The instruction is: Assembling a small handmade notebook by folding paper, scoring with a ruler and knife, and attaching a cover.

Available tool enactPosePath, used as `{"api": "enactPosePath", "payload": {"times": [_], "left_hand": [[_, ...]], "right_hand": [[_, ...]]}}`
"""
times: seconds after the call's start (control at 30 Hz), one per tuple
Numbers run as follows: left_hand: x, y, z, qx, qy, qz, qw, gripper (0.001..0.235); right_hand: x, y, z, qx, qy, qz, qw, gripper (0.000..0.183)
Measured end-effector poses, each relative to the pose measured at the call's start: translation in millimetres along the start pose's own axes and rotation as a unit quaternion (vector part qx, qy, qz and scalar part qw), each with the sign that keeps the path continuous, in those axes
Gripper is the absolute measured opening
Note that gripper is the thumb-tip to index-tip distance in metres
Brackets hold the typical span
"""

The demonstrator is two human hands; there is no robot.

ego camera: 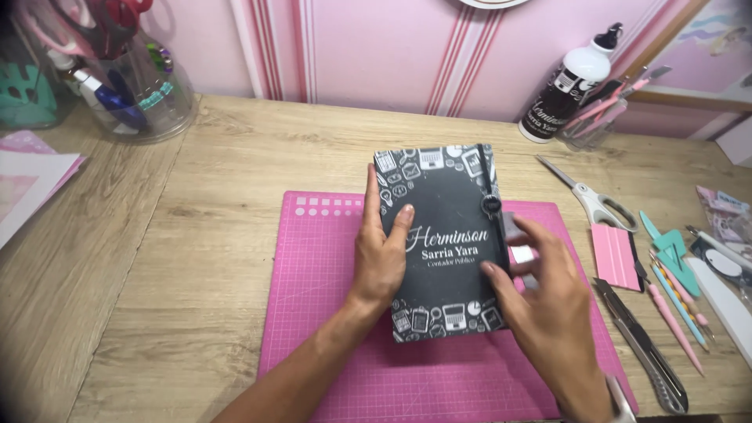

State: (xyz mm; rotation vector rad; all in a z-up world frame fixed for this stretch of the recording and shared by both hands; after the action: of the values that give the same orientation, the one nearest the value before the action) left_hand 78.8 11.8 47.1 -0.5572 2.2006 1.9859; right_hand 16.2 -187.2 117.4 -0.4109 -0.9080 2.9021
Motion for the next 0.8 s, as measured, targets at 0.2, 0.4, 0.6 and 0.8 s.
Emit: {"api": "enactPosePath", "payload": {"times": [0.2,0.4,0.6,0.8], "left_hand": [[-7.9,-13.1,20.8,0.008,0.053,0.03,0.998,0.077],[-8.5,-28.5,18.6,0.037,0.058,0.056,0.996,0.077],[-7.9,-37.9,11.7,0.069,0.046,0.096,0.992,0.079],[-6.9,-30.2,11.9,0.086,0.047,0.069,0.993,0.078]], "right_hand": [[42.3,37.0,0.0,-0.164,-0.02,-0.174,0.971,0.065],[57.9,55.3,-6.1,-0.262,-0.028,-0.121,0.957,0.072],[59.3,35.2,13.2,-0.323,0.072,-0.008,0.944,0.055],[51.7,84.0,-32.4,-0.409,-0.072,-0.278,0.866,0.068]]}}
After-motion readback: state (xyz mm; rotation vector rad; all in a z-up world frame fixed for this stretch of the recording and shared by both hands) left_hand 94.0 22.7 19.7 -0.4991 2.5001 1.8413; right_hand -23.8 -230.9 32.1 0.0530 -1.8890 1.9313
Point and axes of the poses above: each hand's wrist, its own x-axis away from the middle knuckle, its own z-axis out of the back of the hand, y = z × x, the point moved 10 cm from there along -x, towards the middle knuckle, and after that the axes turned 9 degrees about -z, right-handed, at the moved point
